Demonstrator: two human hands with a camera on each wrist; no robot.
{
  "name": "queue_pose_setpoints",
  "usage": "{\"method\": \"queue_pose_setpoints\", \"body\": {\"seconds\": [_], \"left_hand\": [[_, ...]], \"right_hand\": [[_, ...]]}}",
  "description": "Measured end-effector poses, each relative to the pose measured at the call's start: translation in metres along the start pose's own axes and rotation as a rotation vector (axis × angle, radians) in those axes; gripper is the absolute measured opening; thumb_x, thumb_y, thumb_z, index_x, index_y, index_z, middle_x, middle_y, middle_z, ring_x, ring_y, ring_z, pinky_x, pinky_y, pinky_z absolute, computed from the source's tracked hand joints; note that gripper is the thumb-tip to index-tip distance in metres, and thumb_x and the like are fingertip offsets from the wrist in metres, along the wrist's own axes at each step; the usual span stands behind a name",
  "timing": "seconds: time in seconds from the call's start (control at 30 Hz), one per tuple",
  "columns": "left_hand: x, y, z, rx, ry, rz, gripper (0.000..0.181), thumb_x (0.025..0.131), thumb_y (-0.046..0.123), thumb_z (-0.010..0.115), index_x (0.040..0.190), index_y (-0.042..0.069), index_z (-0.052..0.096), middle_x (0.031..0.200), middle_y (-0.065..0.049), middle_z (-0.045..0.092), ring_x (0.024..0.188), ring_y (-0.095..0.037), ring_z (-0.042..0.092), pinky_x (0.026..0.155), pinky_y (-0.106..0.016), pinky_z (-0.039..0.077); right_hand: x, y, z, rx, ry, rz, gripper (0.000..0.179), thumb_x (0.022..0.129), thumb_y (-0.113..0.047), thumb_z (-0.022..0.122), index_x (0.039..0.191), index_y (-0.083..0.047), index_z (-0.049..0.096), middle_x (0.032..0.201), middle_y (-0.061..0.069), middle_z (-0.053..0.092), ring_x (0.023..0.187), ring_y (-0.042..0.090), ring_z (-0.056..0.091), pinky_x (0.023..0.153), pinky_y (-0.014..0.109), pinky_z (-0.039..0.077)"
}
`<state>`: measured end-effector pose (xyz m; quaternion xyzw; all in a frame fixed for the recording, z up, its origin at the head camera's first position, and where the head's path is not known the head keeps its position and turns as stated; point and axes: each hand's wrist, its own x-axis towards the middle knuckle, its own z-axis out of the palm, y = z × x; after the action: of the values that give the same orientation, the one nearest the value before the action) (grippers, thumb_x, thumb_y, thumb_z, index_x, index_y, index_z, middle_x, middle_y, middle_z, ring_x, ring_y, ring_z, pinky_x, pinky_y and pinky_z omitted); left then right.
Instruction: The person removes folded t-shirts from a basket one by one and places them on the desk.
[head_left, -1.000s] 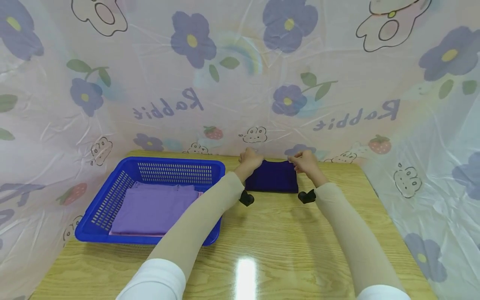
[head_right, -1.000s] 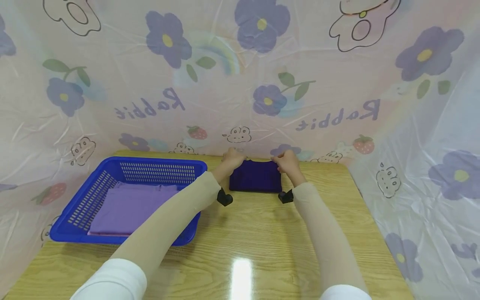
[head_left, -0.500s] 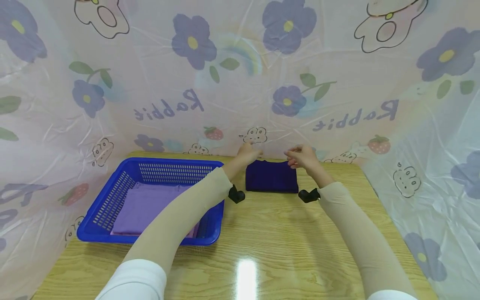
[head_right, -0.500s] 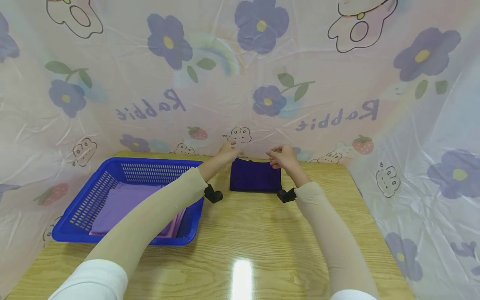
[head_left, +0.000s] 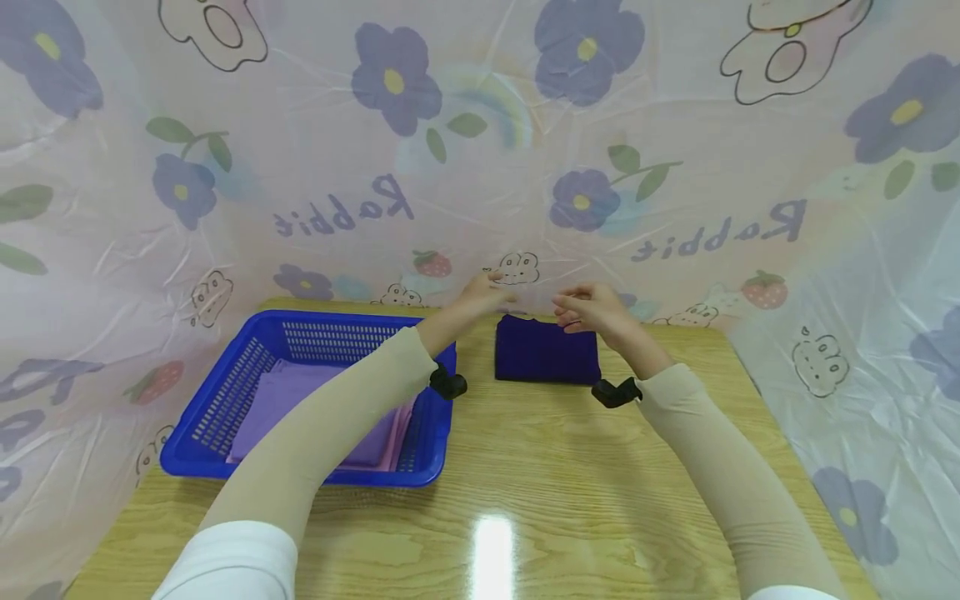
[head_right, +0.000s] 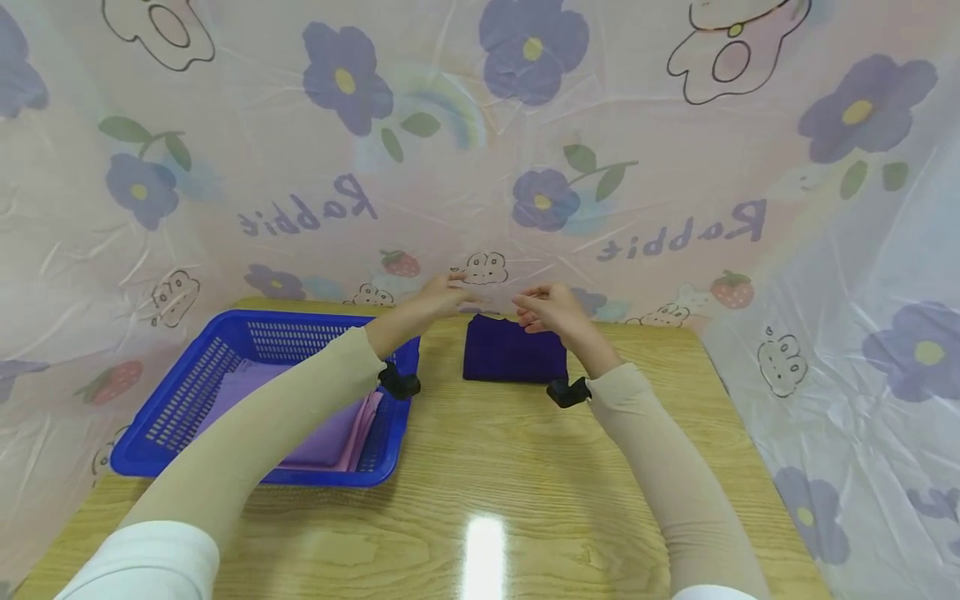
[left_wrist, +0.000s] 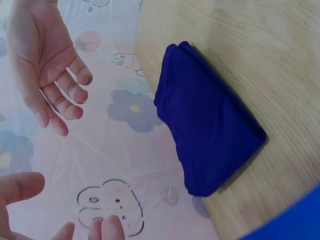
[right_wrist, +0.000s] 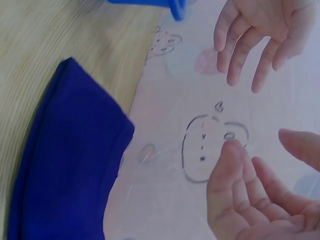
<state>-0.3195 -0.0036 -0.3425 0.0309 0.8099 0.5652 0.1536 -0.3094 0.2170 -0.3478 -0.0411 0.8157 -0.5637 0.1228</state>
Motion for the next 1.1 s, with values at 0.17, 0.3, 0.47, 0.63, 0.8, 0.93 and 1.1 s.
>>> {"method": "queue_pose_setpoints", "body": {"seconds": [0.17,0.3,0.47,0.63,0.8,0.93,1.1], "left_hand": [[-0.006,-0.001,-0.014,-0.01,0.003,-0.004,0.07,0.095,0.022,0.069,0.155,0.01,0.034,0.15,-0.015,0.043,0.136,-0.032,0.042,0.111,-0.046,0.037],[-0.014,-0.004,-0.027,-0.013,-0.008,-0.003,0.066,0.097,0.022,0.065,0.154,0.011,0.034,0.152,-0.014,0.042,0.136,-0.032,0.042,0.112,-0.046,0.036],[-0.023,-0.009,-0.046,0.006,-0.021,0.005,0.063,0.099,0.021,0.061,0.155,0.011,0.032,0.153,-0.016,0.038,0.138,-0.033,0.04,0.113,-0.045,0.034],[-0.032,-0.012,-0.06,-0.03,-0.029,-0.009,0.064,0.099,0.016,0.061,0.155,0.008,0.031,0.152,-0.019,0.038,0.138,-0.035,0.04,0.112,-0.042,0.036],[-0.038,-0.017,-0.073,-0.03,-0.013,-0.009,0.063,0.099,0.014,0.061,0.154,0.004,0.032,0.15,-0.021,0.042,0.137,-0.036,0.041,0.11,-0.043,0.039],[-0.043,-0.018,-0.085,-0.013,0.01,-0.011,0.063,0.099,0.015,0.061,0.153,0.004,0.033,0.148,-0.021,0.044,0.135,-0.035,0.044,0.109,-0.043,0.04],[-0.05,-0.021,-0.1,-0.008,0.022,-0.034,0.063,0.099,0.017,0.06,0.154,0.005,0.032,0.15,-0.021,0.042,0.135,-0.035,0.043,0.11,-0.044,0.04]], "right_hand": [[-0.001,-0.009,0.011,0.026,-0.026,-0.026,0.048,0.102,-0.019,0.06,0.138,0.01,0.047,0.11,0.02,0.062,0.09,0.028,0.068,0.078,0.034,0.059],[-0.001,-0.016,0.021,0.036,-0.046,-0.049,0.043,0.102,-0.015,0.058,0.135,0.01,0.049,0.105,0.017,0.063,0.098,0.037,0.066,0.078,0.036,0.059],[0.004,-0.026,0.039,0.063,-0.082,-0.065,0.038,0.102,-0.012,0.057,0.132,0.012,0.051,0.105,0.018,0.064,0.092,0.034,0.068,0.078,0.038,0.059],[0.007,-0.037,0.055,0.102,-0.121,-0.083,0.039,0.101,-0.01,0.058,0.13,0.015,0.05,0.099,0.015,0.066,0.08,0.025,0.069,0.077,0.039,0.06],[0.008,-0.046,0.069,0.112,-0.163,-0.087,0.039,0.101,-0.01,0.059,0.131,0.014,0.05,0.099,0.019,0.064,0.079,0.025,0.069,0.083,0.046,0.058],[0.01,-0.054,0.08,0.124,-0.204,-0.087,0.037,0.102,-0.01,0.058,0.13,0.013,0.051,0.104,0.025,0.061,0.076,0.021,0.068,0.091,0.054,0.052],[0.013,-0.061,0.098,0.134,-0.239,-0.074,0.037,0.101,-0.01,0.059,0.129,0.012,0.052,0.105,0.024,0.062,0.076,0.021,0.069,0.091,0.055,0.052]]}}
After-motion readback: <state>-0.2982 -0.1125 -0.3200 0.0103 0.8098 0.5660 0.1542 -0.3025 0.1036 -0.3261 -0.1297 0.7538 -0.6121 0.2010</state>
